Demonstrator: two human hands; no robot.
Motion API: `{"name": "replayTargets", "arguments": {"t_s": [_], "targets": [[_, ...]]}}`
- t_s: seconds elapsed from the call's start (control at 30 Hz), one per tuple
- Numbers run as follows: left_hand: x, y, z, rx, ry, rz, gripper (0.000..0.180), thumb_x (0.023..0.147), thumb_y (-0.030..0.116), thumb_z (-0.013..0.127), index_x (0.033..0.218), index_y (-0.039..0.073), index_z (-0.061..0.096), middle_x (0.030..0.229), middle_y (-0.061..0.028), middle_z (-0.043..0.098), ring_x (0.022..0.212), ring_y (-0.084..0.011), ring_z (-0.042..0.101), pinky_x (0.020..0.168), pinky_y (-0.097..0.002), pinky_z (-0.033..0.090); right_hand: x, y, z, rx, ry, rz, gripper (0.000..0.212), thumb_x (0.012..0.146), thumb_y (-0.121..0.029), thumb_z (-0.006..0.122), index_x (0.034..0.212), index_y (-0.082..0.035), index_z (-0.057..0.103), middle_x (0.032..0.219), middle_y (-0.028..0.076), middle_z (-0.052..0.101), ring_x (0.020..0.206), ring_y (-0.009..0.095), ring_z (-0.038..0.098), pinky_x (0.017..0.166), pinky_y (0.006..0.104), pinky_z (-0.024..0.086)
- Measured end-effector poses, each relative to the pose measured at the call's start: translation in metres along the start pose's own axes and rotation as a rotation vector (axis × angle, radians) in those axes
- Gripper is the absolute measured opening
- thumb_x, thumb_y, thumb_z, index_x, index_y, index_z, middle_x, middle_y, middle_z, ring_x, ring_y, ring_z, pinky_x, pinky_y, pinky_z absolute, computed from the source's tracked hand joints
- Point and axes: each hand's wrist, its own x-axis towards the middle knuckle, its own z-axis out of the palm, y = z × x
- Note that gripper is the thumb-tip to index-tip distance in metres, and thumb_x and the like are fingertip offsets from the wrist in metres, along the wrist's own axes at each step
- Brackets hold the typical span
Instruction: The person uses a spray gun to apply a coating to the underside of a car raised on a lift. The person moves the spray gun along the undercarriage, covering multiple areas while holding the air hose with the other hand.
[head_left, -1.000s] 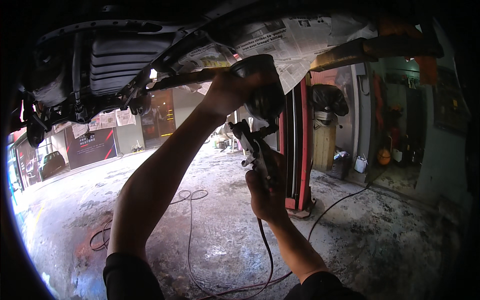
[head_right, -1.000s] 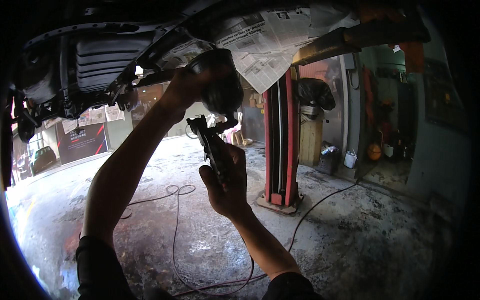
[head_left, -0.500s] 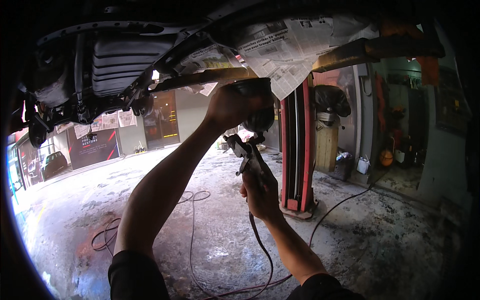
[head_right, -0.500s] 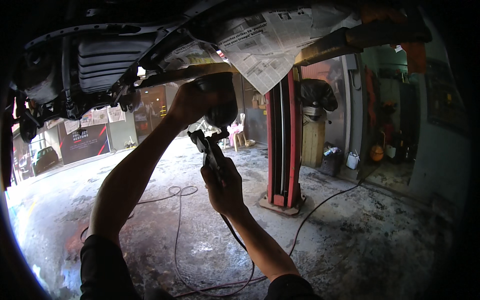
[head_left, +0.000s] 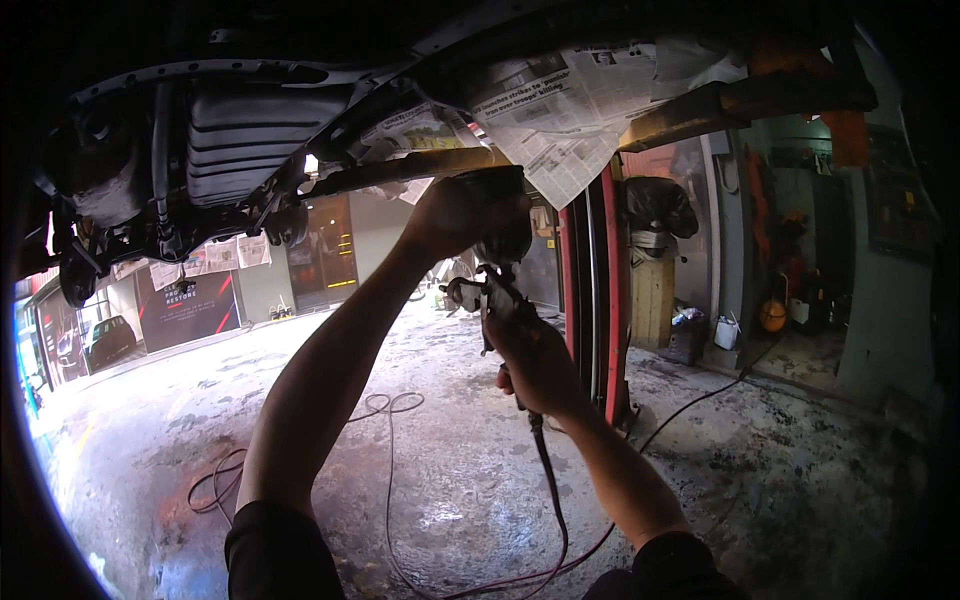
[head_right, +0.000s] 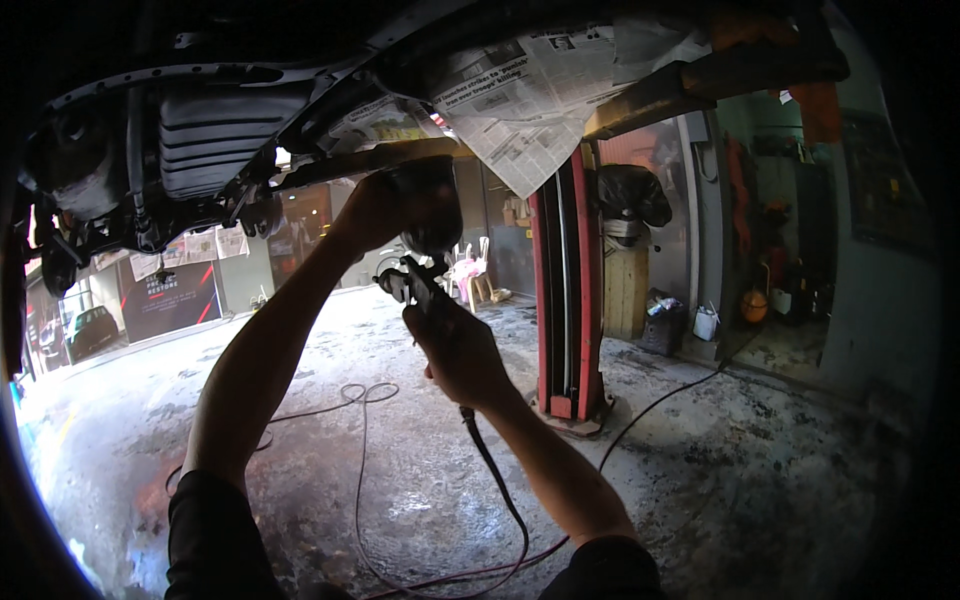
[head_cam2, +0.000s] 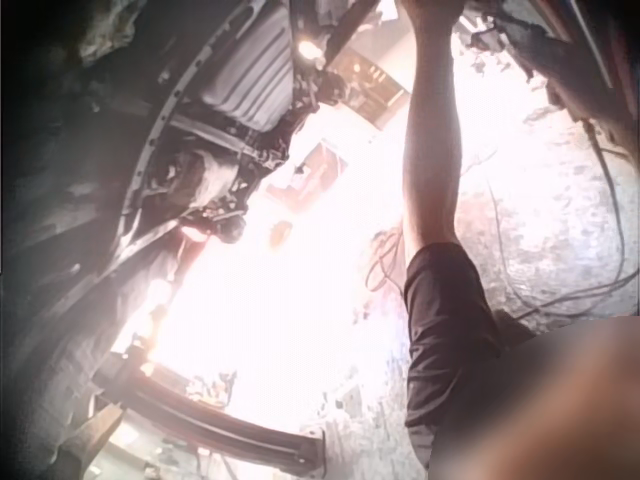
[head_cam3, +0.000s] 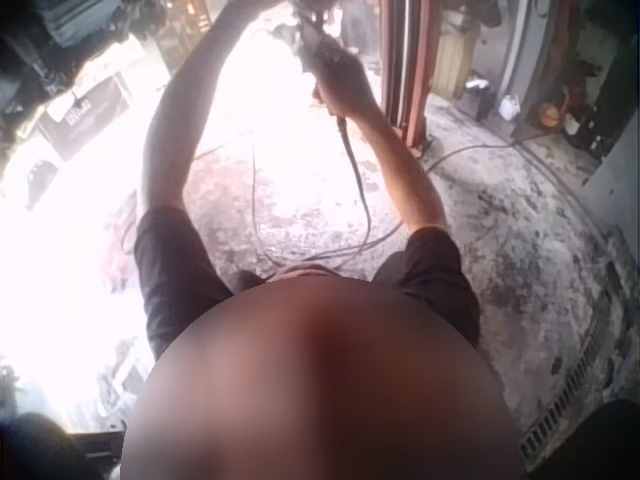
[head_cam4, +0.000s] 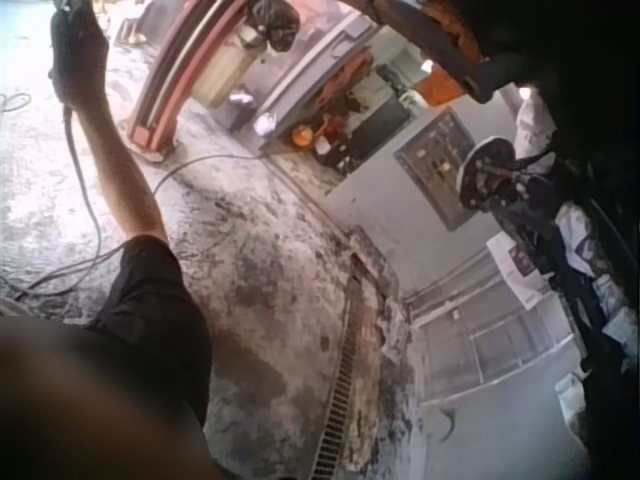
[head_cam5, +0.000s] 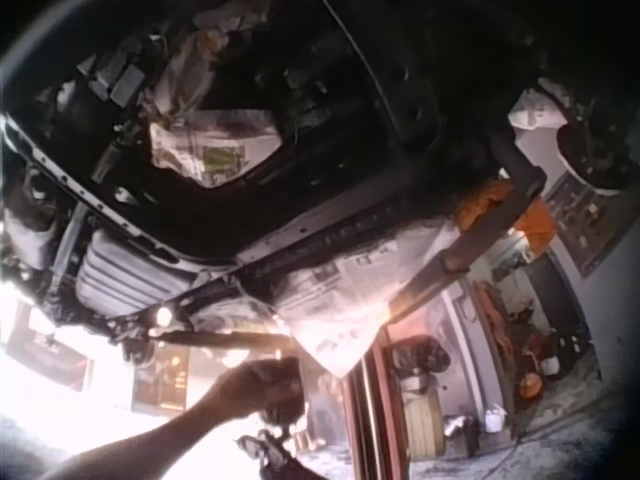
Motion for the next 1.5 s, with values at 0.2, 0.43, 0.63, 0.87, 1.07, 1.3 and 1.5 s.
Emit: {"name": "replayTargets", "arguments": {"t_s": [0.2, 0.43, 0.63, 0.87, 1.07, 1.3, 1.5], "targets": [[0.007, -0.012, -0.027, 0.037, 0.075, -0.345, 0.108, 0.082, 0.091, 0.026, 0.159, 0.015, 0.023, 0.157, -0.0234, 0.033, 0.138, -0.0421, 0.041, 0.11, -0.0619, 0.029, 0.027, -0.026, -0.053, -0.265, 0.11, -0.218, 0.05, 0.099, -0.049, 0.059, 0.13, -0.011, 0.065, 0.074, 0.002, 0.064, 0.07, 0.01, 0.058, 0.067, 0.0307, 0.048], [-0.083, -0.106, -0.03, 0.061, 0.027, -0.531, 0.087, 0.099, 0.072, 0.028, 0.162, 0.013, 0.017, 0.166, -0.016, 0.02, 0.146, -0.0362, 0.033, 0.115, -0.0468, 0.034, 0.095, -0.107, -0.121, -0.317, 0.145, -0.242, 0.058, 0.094, -0.058, 0.062, 0.121, -0.007, 0.063, 0.099, 0.006, 0.072, 0.094, 0.014, 0.073, 0.064, 0.0238, 0.055], [-0.183, -0.128, 0.007, -0.368, -0.097, -0.975, 0.096, 0.091, 0.082, 0.034, 0.162, 0.02, 0.018, 0.158, -0.021, 0.037, 0.141, -0.039, 0.041, 0.113, -0.0608, 0.027, 0.144, -0.2, -0.138, -0.237, 0.109, -0.614, 0.044, 0.097, -0.046, 0.062, 0.12, -0.009, 0.066, 0.101, 0.007, 0.073, 0.082, 0.017, 0.072, 0.066, 0.0326, 0.06], [-0.219, 0.012, 0.128, -0.744, -0.618, -0.419, 0.093, 0.095, 0.052, 0.064, 0.159, 0.004, 0.017, 0.156, -0.0244, 0.036, 0.143, -0.0357, 0.038, 0.118, -0.0472, 0.033, 0.165, -0.263, -0.125, -0.117, 0.221, -0.63, 0.034, 0.103, -0.036, 0.055, 0.086, -0.008, 0.066, 0.07, 0.006, 0.066, 0.054, 0.017, 0.063, 0.046, 0.0293, 0.049], [-0.214, 0.042, 0.127, -0.785, -0.508, -0.489, 0.037, 0.103, 0.017, 0.061, 0.133, -0.003, 0.054, 0.114, -0.0139, 0.072, 0.113, -0.0202, 0.067, 0.101, -0.0359, 0.051, 0.177, -0.269, -0.107, 0.047, 0.192, -0.696, 0.028, 0.102, -0.031, 0.058, 0.088, -0.008, 0.065, 0.07, 0.006, 0.064, 0.053, 0.017, 0.061, 0.047, 0.0311, 0.052], [-0.225, 0.037, 0.11, -0.675, -0.468, -0.491, 0.034, 0.102, 0.016, 0.062, 0.129, -0.004, 0.057, 0.112, -0.0149, 0.073, 0.11, -0.0211, 0.069, 0.099, -0.0362, 0.053, 0.185, -0.269, -0.096, 0.102, -0.057, -0.762, 0.031, 0.103, -0.032, 0.055, 0.087, -0.008, 0.065, 0.069, 0.006, 0.063, 0.054, 0.017, 0.06, 0.05, 0.0331, 0.054], [-0.225, 0.036, 0.101, -0.626, -0.495, -0.455, 0.034, 0.103, 0.009, 0.055, 0.134, -0.003, 0.053, 0.116, -0.0171, 0.071, 0.111, -0.0219, 0.068, 0.098, -0.0354, 0.054, 0.196, -0.268, -0.085, 0.038, 0.053, -0.74, 0.032, 0.103, -0.033, 0.055, 0.085, -0.008, 0.065, 0.065, 0.005, 0.061, 0.049, 0.017, 0.058, 0.049, 0.0321, 0.052]]}}
